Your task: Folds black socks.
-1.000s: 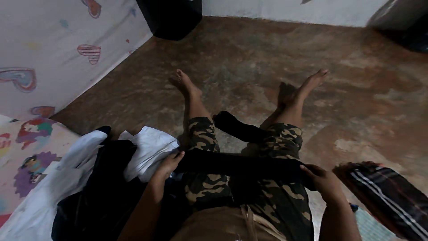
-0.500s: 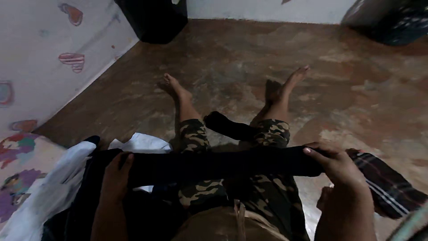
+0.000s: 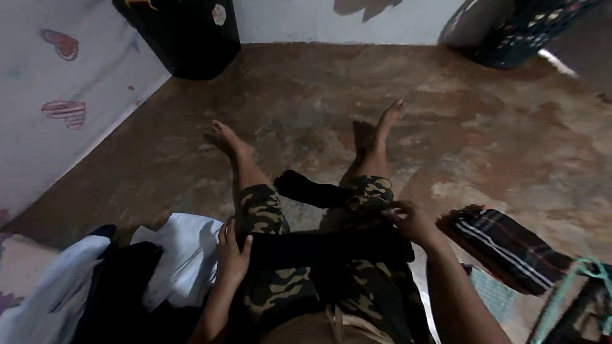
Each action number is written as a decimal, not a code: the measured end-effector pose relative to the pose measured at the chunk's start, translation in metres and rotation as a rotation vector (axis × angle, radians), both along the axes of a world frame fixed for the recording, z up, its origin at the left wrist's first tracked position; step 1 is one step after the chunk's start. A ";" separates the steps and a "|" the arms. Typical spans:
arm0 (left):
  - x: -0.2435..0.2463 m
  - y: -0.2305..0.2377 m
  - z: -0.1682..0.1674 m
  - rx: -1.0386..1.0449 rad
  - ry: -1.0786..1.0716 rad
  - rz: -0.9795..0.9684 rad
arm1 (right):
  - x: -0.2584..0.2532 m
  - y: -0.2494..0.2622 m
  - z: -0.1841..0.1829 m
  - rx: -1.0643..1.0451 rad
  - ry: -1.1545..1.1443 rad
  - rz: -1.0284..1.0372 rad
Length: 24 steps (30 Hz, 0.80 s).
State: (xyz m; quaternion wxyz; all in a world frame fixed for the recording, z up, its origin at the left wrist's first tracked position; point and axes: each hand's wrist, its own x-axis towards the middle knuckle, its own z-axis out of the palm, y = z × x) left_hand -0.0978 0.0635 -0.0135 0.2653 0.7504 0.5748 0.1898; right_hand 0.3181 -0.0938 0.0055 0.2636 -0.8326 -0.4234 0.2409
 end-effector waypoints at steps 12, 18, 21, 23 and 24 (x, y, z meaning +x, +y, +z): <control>0.030 -0.028 -0.029 -0.079 0.317 -0.173 | -0.046 0.167 -0.093 -0.266 0.001 0.106; 0.030 -0.028 -0.032 -0.066 0.272 -0.140 | -0.050 0.161 -0.081 -0.299 0.002 0.126; 0.030 -0.025 -0.026 -0.145 0.281 -0.169 | -0.039 0.162 -0.063 -0.032 0.111 0.102; 0.031 -0.019 -0.012 -0.253 0.287 -0.180 | -0.044 0.155 -0.031 0.133 0.183 0.118; 0.035 -0.017 -0.003 -0.272 0.287 -0.186 | -0.050 0.150 -0.010 0.214 0.223 0.132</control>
